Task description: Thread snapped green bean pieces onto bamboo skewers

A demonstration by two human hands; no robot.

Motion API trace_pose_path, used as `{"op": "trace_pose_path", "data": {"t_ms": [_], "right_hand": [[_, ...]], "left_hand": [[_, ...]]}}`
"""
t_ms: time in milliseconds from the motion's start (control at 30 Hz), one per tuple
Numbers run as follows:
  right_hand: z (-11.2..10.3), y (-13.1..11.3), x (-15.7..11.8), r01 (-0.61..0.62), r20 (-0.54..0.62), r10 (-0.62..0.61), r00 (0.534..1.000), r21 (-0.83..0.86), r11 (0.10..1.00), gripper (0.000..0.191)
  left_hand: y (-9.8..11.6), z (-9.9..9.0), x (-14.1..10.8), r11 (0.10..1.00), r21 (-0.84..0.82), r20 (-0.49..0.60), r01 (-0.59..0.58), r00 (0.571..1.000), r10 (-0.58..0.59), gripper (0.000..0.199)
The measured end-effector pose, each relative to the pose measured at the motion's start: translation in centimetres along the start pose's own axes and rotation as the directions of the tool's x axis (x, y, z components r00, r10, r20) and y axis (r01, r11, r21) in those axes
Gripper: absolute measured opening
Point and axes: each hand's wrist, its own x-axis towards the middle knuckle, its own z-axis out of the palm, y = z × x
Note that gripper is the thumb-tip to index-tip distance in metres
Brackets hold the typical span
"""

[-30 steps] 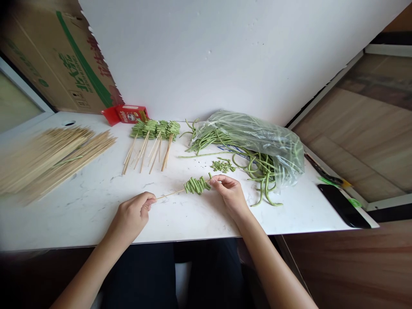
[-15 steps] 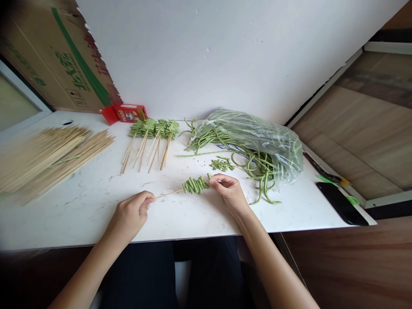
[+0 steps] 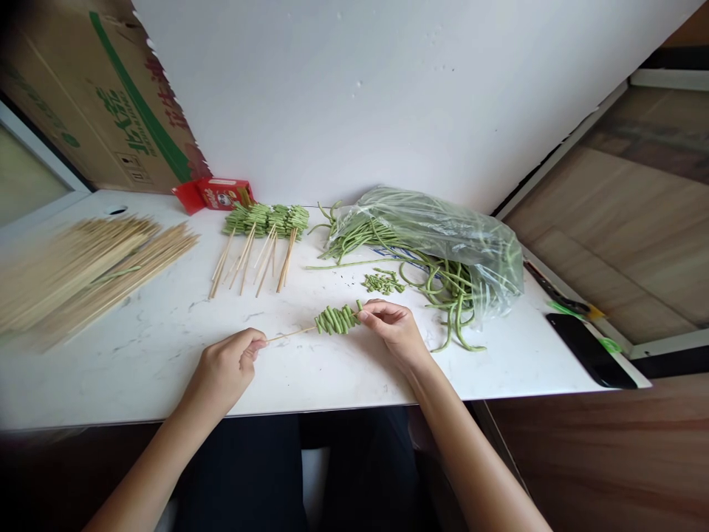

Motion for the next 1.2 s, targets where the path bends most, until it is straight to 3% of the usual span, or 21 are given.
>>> {"op": "trace_pose_path", "data": {"t_ms": [367, 633, 867, 1200], "right_hand": [[0.7, -0.2, -0.4, 0.054, 0.01, -0.054, 0.999, 0.006, 0.999, 0.017], [0.7, -0.3, -0.4, 0.011, -0.023, -0.01, 1.0, 0.04, 0.999, 0.021], [1.0, -0.5, -0.1, -0.028, -0.066, 0.036, 0.997, 0.119, 0.992, 0.026], [0.9, -0.2, -0.2, -0.003, -0.052, 0.007, 0.999, 0.084, 0.997, 0.026]], "left_hand": [[-0.1, 0.0, -0.1, 1.0, -0.001, 0.013, -0.027, 1.0, 0.027, 0.031], [-0.1, 0.1, -0.1, 0.999, -0.001, 0.025, -0.054, 0.998, 0.054, 0.029], [0.8, 0.0, 0.2, 0.997, -0.071, 0.028, -0.019, 0.999, 0.021, 0.011], [0.8, -0.5, 0.0, 0.993, -0.094, 0.027, -0.074, 0.997, 0.077, 0.021]]}}
